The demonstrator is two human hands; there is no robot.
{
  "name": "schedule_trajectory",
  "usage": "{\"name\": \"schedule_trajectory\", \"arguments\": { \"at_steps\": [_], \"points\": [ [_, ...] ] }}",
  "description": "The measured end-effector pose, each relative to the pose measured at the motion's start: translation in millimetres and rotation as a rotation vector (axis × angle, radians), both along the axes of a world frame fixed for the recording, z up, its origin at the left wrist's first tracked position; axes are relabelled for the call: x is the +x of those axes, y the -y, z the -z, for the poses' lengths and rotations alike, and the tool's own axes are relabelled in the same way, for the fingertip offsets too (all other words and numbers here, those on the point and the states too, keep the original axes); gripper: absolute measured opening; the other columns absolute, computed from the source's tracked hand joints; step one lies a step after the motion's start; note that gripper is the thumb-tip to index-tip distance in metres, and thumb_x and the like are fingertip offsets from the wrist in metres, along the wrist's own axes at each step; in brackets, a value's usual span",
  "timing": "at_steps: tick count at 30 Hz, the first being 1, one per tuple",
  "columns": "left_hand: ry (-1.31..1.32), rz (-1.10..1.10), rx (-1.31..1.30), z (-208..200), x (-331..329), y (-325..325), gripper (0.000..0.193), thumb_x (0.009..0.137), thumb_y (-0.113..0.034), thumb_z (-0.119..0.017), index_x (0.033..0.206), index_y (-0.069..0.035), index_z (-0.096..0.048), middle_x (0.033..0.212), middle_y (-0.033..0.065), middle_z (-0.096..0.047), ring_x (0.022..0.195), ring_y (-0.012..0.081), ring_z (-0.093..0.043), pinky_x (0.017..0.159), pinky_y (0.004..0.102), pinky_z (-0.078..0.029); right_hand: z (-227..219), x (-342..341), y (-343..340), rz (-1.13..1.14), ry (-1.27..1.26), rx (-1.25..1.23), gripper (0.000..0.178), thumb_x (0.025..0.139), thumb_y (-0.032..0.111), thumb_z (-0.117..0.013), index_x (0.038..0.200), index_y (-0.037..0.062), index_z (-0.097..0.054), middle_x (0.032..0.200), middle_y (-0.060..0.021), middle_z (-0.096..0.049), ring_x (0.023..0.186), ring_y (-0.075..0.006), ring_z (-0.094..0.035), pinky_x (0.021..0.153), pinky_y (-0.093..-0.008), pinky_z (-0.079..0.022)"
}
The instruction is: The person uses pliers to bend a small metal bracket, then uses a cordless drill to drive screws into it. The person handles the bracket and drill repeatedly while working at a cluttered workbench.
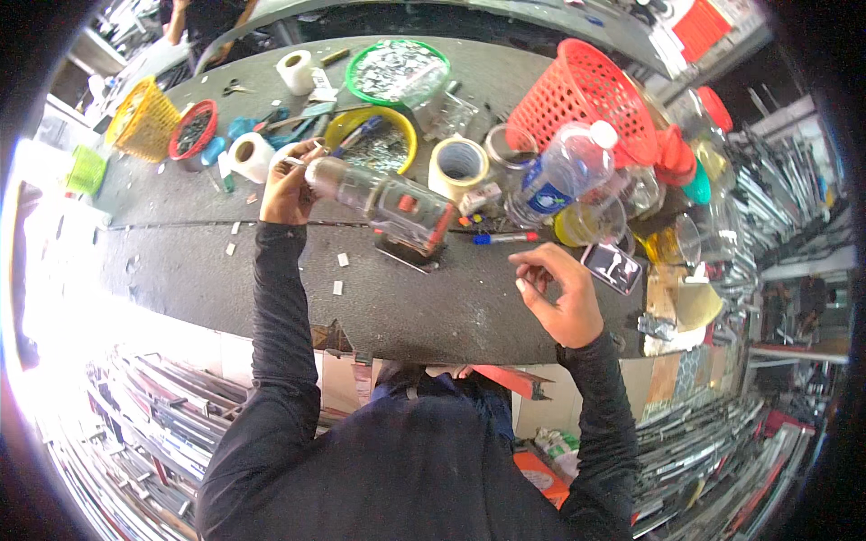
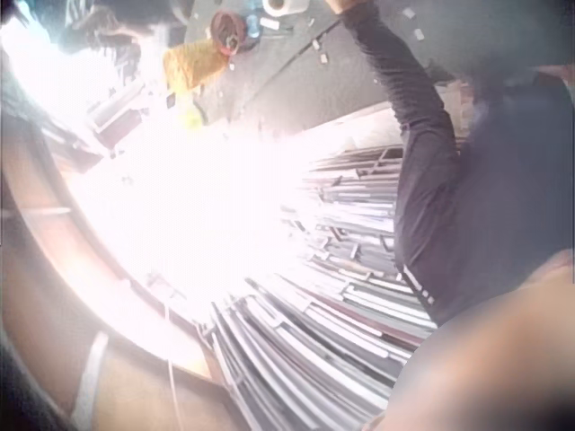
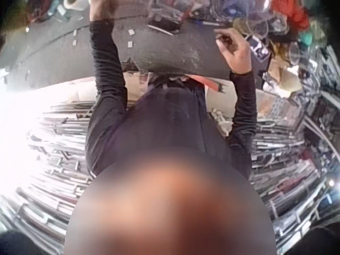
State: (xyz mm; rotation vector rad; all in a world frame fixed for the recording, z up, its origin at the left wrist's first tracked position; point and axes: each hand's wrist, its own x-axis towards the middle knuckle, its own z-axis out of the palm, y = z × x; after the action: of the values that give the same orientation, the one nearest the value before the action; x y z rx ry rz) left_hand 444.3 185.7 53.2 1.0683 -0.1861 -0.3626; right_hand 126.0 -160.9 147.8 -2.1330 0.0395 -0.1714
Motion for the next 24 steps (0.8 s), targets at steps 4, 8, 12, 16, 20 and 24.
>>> {"name": "schedule_trajectory", "arguments": {
  "at_steps": [4,8,12,16,20,24],
  "points": [
    [-0.136,-0.039,-0.154,-12.4,-25.7,-33.6,0.028,0.105,-0.018,-0.080,0.130,-0.007,-0.075,0.104,0.0031,-0.079,0.061,0.0093,-0.065,0.054,0.0258,-0.050,-4.2,54.4,-9.2,-0.189,0.131,-0.066,0.062,0.087,0.018,-0.091,0.142,0.0030,-0.066,0.126,-0.0109,-0.070,0.115,-0.0233,-0.068,0.093,-0.0355,-0.054],
    [-0.192,-0.052,-0.290,-21.0,-44.7,-64.7,0.023,0.107,-0.021,-0.078,0.127,-0.011,-0.076,0.108,0.0025,-0.079,0.062,0.0075,-0.057,0.056,0.0261,-0.043,11.8,89.3,-30.1,-0.307,0.129,-0.032,0.095,0.078,0.030,-0.103,0.157,0.0051,-0.056,0.147,-0.0136,-0.064,0.130,-0.0288,-0.065,0.107,-0.0418,-0.053],
    [-0.206,-0.088,-0.364,-25.9,-69.9,-81.3,0.025,0.109,-0.025,-0.075,0.129,-0.012,-0.072,0.112,-0.0006,-0.073,0.066,0.0053,-0.049,0.060,0.0239,-0.039,33.9,108.1,-54.5,-0.351,0.189,-0.050,0.074,0.087,0.022,-0.096,0.149,0.0028,-0.061,0.144,-0.0153,-0.067,0.131,-0.0273,-0.066,0.110,-0.0424,-0.052],
    [-0.162,-0.157,-0.322,-23.1,-86.1,-83.6,0.023,0.108,-0.022,-0.075,0.129,-0.012,-0.072,0.112,0.0002,-0.073,0.069,0.0091,-0.055,0.063,0.0283,-0.043,52.8,113.1,-67.3,-0.281,0.205,0.109,0.042,0.097,0.010,-0.085,0.135,0.0010,-0.070,0.127,-0.0144,-0.076,0.117,-0.0253,-0.073,0.102,-0.0390,-0.055],
    [-0.134,-0.238,-0.309,-12.8,-93.2,-83.7,0.022,0.109,-0.017,-0.072,0.130,-0.010,-0.070,0.099,-0.0022,-0.064,0.074,0.0113,-0.055,0.065,0.0306,-0.045,74.4,118.8,-70.5,-0.217,0.205,0.348,0.028,0.093,0.016,-0.089,0.112,0.0021,-0.073,0.108,-0.0116,-0.077,0.100,-0.0231,-0.073,0.090,-0.0365,-0.057],
    [-0.103,-0.293,-0.267,-5.5,-91.1,-90.8,0.027,0.109,-0.021,-0.072,0.133,-0.010,-0.067,0.105,-0.0046,-0.065,0.075,0.0073,-0.045,0.065,0.0247,-0.039,79.7,123.6,-69.7,-0.210,0.323,0.054,0.032,0.086,0.019,-0.095,0.095,0.0056,-0.067,0.092,-0.0069,-0.070,0.085,-0.0208,-0.067,0.078,-0.0368,-0.055]
  ]
}}
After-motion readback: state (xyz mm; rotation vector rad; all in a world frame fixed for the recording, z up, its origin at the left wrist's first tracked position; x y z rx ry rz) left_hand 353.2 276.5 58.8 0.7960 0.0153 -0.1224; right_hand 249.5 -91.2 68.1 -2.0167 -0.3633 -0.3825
